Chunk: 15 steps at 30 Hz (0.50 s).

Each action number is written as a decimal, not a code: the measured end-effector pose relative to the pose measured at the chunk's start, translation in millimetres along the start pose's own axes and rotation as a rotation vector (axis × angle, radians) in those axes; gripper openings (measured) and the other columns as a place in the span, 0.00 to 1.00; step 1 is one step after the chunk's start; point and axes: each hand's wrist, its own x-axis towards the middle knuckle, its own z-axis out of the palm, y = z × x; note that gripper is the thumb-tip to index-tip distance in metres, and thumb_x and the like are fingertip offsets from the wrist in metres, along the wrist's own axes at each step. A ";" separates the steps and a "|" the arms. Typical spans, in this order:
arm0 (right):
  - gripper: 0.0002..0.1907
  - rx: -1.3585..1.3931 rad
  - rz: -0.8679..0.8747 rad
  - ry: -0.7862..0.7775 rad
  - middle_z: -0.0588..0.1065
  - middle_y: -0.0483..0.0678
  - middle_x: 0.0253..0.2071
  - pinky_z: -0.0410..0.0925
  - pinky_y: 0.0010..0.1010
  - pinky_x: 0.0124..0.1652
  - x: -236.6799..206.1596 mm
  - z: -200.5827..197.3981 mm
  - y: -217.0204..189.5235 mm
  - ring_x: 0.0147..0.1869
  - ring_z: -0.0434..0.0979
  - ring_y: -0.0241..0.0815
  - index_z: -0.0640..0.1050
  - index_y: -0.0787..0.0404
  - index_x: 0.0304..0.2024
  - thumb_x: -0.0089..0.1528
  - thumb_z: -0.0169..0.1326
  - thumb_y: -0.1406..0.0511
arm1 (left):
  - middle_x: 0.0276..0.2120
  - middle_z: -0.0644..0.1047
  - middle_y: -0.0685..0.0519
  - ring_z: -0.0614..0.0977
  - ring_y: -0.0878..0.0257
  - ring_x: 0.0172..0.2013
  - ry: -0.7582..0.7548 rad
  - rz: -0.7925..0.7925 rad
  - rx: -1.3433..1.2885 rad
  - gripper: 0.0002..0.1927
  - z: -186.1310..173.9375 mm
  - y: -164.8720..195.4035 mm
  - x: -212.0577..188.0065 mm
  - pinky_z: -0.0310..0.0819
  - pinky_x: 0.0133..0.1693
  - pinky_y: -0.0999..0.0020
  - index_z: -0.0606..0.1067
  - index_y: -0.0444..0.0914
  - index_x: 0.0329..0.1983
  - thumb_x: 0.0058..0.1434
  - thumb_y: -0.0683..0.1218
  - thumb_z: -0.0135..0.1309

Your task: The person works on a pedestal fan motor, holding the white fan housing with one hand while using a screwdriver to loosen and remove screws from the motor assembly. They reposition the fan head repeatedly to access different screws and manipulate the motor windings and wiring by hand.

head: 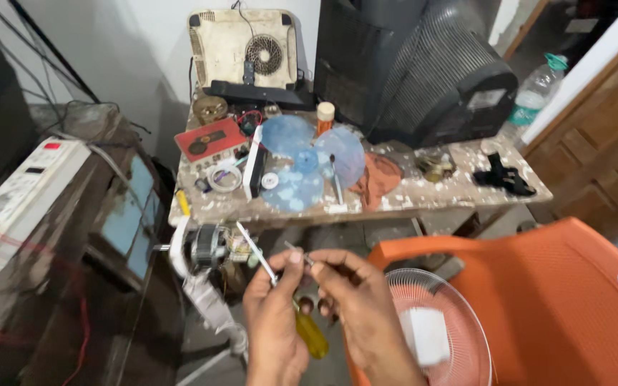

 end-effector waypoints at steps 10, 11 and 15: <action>0.09 -0.318 -0.043 0.057 0.76 0.40 0.27 0.63 0.23 0.28 194.9 -32.2 56.6 0.28 0.68 0.28 0.85 0.65 0.42 0.59 0.61 0.69 | 0.36 0.80 0.55 0.77 0.65 0.31 0.288 -0.023 -0.049 0.08 -5.4 -78.5 173.4 0.65 0.28 0.69 0.78 0.37 0.43 0.61 0.42 0.57; 0.09 -0.352 -0.123 0.020 0.77 0.40 0.29 0.64 0.22 0.30 214.5 -32.0 64.4 0.30 0.70 0.28 0.84 0.65 0.42 0.59 0.61 0.69 | 0.38 0.80 0.54 0.78 0.63 0.33 0.295 -0.021 -0.056 0.10 -12.0 -80.4 185.0 0.68 0.30 0.68 0.77 0.36 0.46 0.61 0.41 0.56; 0.08 -0.519 -0.302 -0.130 0.81 0.41 0.32 0.69 0.22 0.34 288.2 -13.9 103.8 0.33 0.75 0.28 0.84 0.64 0.41 0.59 0.60 0.70 | 0.44 0.80 0.48 0.83 0.56 0.37 0.333 0.039 -0.015 0.19 -37.0 -71.6 205.0 0.74 0.33 0.64 0.71 0.31 0.56 0.60 0.36 0.50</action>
